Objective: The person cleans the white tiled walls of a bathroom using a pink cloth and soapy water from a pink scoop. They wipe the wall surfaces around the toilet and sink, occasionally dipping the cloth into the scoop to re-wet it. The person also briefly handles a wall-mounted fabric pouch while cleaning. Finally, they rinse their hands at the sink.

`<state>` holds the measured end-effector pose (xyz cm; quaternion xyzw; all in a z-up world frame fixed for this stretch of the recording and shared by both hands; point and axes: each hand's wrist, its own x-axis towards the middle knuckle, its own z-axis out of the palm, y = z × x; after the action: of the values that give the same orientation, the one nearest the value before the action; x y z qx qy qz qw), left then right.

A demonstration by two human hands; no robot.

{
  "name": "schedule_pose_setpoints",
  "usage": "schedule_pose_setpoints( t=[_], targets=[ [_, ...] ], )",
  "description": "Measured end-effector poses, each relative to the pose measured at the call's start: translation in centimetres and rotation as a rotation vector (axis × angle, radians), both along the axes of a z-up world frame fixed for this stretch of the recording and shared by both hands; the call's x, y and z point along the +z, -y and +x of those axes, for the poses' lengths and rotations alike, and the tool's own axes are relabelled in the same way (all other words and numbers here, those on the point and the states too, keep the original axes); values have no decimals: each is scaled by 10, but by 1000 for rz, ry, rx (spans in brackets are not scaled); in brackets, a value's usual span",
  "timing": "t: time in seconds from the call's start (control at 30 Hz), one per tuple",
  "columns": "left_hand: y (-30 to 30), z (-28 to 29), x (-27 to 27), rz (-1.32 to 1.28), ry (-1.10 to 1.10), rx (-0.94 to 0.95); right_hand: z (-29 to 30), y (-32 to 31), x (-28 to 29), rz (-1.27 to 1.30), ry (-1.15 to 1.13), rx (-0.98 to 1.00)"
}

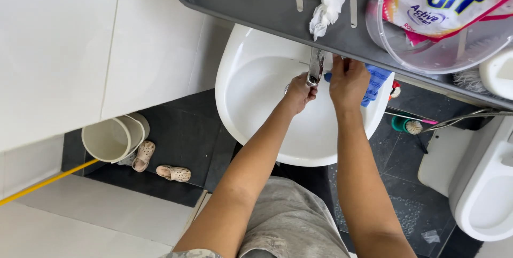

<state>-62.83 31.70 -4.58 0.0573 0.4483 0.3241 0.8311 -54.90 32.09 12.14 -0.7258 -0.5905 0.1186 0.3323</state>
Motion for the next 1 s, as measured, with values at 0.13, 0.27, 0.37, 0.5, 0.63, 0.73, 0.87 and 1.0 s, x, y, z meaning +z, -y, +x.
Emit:
schedule_pose_setpoints(
  t=[0.13,0.27,0.37,0.5,0.63,0.73,0.87,1.0],
  targets=[
    [-4,-11,31,-56,-53,-42,-5,-2,16,-78,-301,-59],
    [-2,-6,6,-86,22,6,-12,6,6,-105,-877,-129],
    [-5,-12,16,-51,160,56,-21,29,-34,-276,-1186,-248],
    [-6,-20,17,-80,153,1,-12,37,-107,-358,-1449,-324],
    [3,-8,-85,-96,147,45,4,14,-139,-661,-1553,-220],
    [2,-16,-61,-93,209,99,5,-2,-140,-821,-1414,-58],
    [2,-25,30,-196,207,167,-24,-8,-114,-940,-938,19],
    [6,-20,-8,-174,303,312,-45,-17,-98,-977,-569,21]
  ],
)
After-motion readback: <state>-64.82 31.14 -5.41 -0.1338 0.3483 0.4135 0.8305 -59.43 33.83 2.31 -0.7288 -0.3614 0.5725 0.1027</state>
